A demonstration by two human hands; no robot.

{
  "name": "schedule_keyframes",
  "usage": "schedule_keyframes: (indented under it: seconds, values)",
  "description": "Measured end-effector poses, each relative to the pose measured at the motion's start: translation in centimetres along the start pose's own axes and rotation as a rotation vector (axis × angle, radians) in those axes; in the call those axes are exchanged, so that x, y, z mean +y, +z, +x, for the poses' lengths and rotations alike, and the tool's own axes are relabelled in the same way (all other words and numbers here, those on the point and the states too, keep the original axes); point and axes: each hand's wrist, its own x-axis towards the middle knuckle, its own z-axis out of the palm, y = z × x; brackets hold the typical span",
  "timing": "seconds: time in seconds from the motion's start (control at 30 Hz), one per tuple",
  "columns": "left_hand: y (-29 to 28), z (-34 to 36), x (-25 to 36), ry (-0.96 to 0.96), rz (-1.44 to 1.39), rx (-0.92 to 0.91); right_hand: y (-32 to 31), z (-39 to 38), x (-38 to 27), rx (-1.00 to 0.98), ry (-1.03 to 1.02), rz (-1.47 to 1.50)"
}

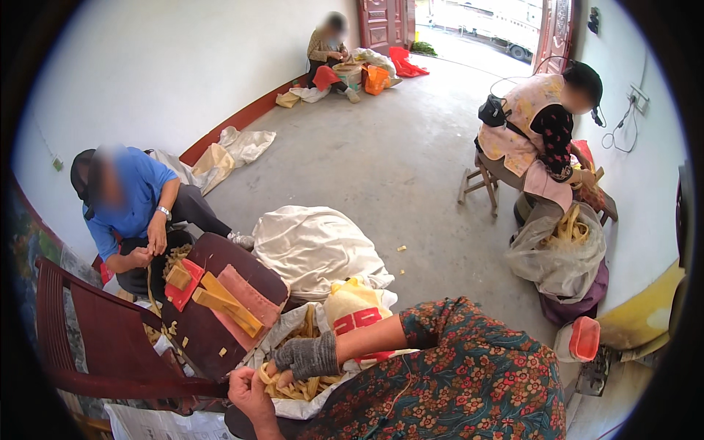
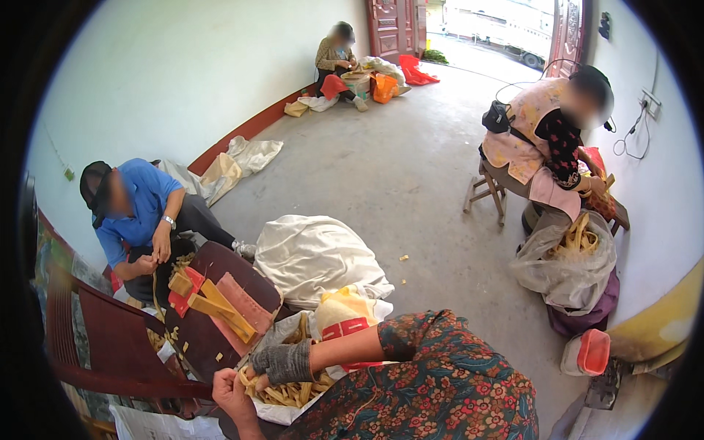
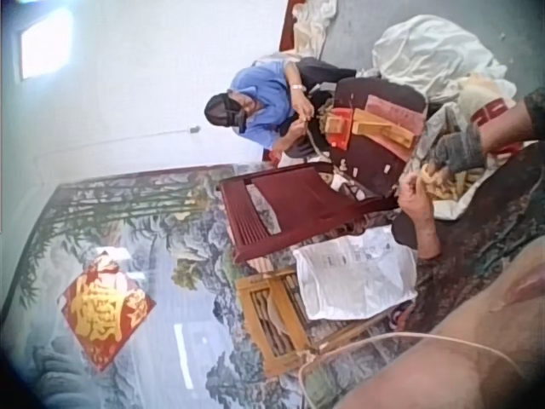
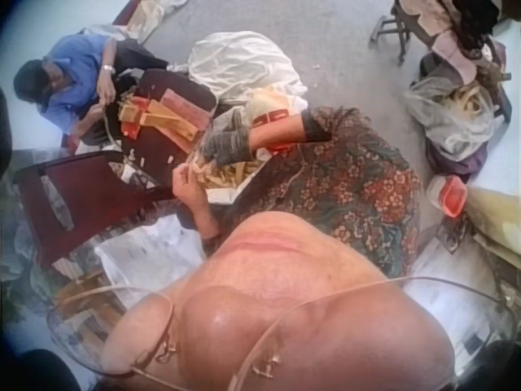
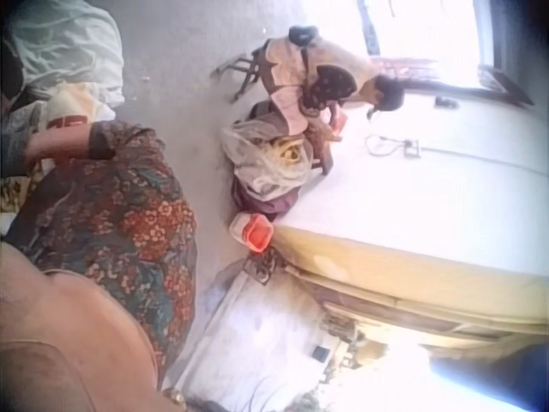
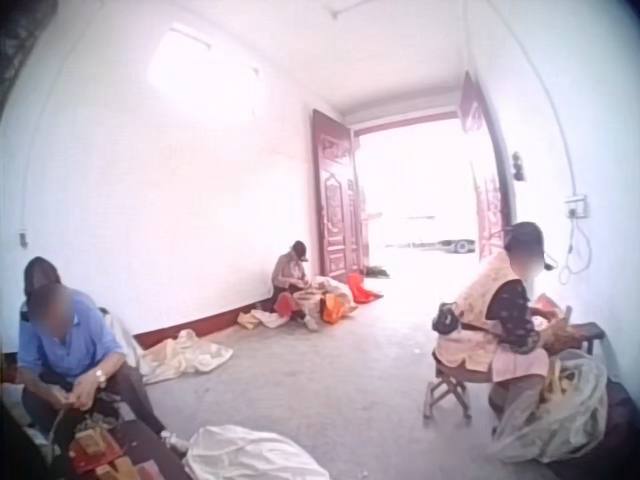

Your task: The person sits on the floor and repeatedly pulls long yellow strips from a white sack, tears them into smaller pieces by hand, and places the pieces into a white sack. Other people are also seated on the floor in the background performing similar tasks.

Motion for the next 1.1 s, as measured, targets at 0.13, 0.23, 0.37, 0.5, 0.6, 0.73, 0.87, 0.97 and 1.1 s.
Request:
schedule_keyframes:
  seconds: [0.13, 0.23, 0.37, 0.5, 0.6, 0.73, 0.87, 0.97, 1.1]
  values:
    - [1.1, -0.3, 1.4, 0.131, 0.141, 0.046, 0.4, 0.4, 1.1, 0.310, 0.085, 0.121]
    - [1.0, -0.5, 1.2, -0.011, 0.170, 0.123, 1.5, 1.2, 3.1, 0.372, -0.094, 0.089]
    - [0.0, 0.8, -0.6, 0.054, 0.186, 0.100, -0.7, 1.7, 1.8, 0.194, 0.263, 0.779]
    - [-1.8, 0.8, 0.4, 0.055, 0.062, 0.105, -2.9, -0.1, 2.1, 0.177, 0.328, 1.028]
    - [-2.2, 0.7, -0.7, 0.031, -0.086, 0.113, -2.1, 0.7, 1.1, 0.341, 0.347, 0.992]
    - [-2.6, 1.1, -0.5, 0.212, 0.452, 0.113, -1.1, 1.9, 0.7, 0.389, 0.472, 0.645]
    - [-0.7, 0.2, -0.8, 0.233, 0.665, -0.152, 0.5, 2.6, 1.8, 0.304, 0.499, 0.532]
    - [0.1, -0.5, -1.7, 0.116, 0.696, -0.214, 2.1, 2.7, 3.8, 0.214, 0.536, 0.593]
    - [-0.4, -0.1, -3.4, 0.208, 0.855, -0.247, 1.8, 2.4, 4.1, 0.069, 0.457, 0.035]
